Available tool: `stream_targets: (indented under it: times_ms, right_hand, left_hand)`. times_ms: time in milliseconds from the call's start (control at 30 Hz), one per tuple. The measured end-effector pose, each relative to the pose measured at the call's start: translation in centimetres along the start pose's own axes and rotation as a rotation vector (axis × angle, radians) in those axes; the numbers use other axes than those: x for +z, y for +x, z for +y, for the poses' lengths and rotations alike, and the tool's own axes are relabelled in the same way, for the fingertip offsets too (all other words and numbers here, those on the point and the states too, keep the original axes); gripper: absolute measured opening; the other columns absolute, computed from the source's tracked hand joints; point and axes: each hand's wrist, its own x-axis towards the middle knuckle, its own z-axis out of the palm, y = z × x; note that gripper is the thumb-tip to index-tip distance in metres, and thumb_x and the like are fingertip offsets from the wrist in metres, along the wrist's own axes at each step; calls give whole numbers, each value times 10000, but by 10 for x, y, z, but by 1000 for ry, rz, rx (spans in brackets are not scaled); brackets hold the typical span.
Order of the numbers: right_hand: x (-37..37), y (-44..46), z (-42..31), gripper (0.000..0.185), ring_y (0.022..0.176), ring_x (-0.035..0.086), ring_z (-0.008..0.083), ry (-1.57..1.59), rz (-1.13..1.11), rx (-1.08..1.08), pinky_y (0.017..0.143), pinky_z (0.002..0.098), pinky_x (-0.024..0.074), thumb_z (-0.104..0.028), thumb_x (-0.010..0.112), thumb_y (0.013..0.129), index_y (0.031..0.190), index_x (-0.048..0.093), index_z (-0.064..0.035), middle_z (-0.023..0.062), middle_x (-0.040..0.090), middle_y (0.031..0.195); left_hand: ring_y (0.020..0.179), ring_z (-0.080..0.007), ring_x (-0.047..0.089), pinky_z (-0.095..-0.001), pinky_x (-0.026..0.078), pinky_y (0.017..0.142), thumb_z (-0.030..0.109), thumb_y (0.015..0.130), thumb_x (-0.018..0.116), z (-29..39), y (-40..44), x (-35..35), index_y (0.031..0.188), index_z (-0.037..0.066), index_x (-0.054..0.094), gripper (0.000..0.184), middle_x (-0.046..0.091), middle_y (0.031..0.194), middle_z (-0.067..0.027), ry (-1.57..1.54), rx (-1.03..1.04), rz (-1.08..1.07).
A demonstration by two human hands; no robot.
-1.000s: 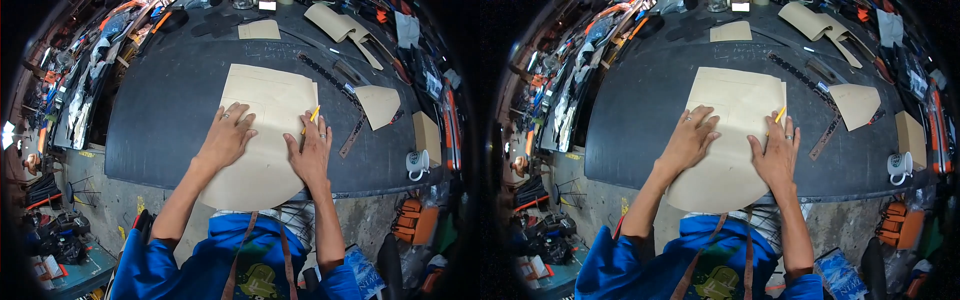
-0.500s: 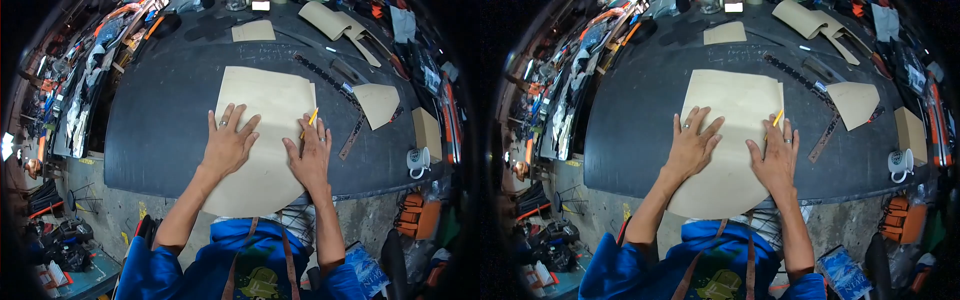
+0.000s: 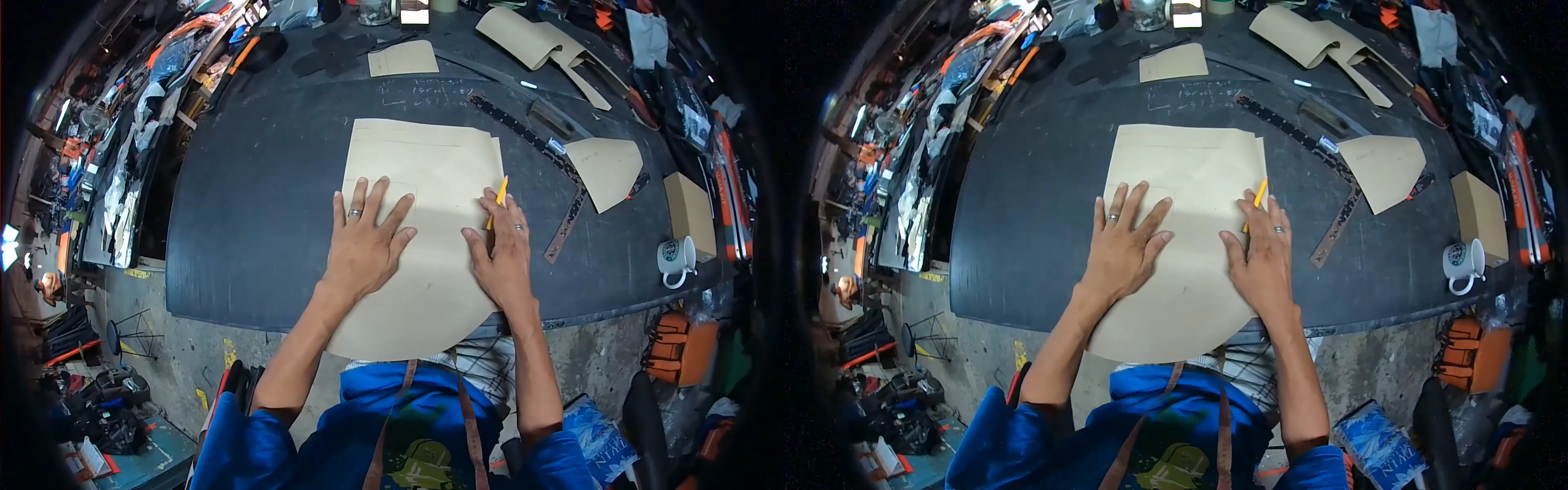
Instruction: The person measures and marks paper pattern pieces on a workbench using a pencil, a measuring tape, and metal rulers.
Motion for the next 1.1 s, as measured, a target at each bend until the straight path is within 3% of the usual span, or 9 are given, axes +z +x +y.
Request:
stream_targets:
  times_ms: [267,400,567,767,1100]
  right_hand:
    - [6,20,0,452,1692,390,456,-116,-51,-93,1398,635,228,-195,714,1086,1519,653,-82,93,679,1644]
    - [16,29,-21,380,1708,351,482,-282,-201,-208,1375,718,188,-153,653,1115,1490,676,-94,90,686,1634]
    - [47,38,-39,379,1716,332,489,-243,-279,-339,1351,770,160,-123,585,1142,1514,658,-107,84,706,1599]
    - [72,34,-50,388,1716,334,488,-161,-193,-373,1350,770,155,-118,543,1160,1538,628,-107,92,715,1572]
    - [60,23,-43,372,1708,356,468,-213,-178,-227,1362,746,146,-153,567,1160,1523,612,-85,84,688,1616]
  left_hand:
    - [1672,-505,346,-769,256,1331,497,1209,483,5,-6,8,1658,212,645,556,435,1781,-208,20,-63,60]
    - [1667,-499,358,-766,270,1324,459,1204,502,6,-5,6,1658,176,633,551,442,1776,-222,26,-70,50]
    - [1653,-499,386,-765,283,1319,411,1194,517,5,-4,8,1652,109,613,557,456,1762,-235,-7,-74,87]
    - [1635,-500,418,-762,301,1311,372,1187,522,3,-3,13,1636,56,602,555,477,1744,-237,4,-94,89]
    - [1628,-495,434,-763,314,1309,353,1184,530,4,-3,11,1613,49,604,531,500,1722,-233,8,-89,93]
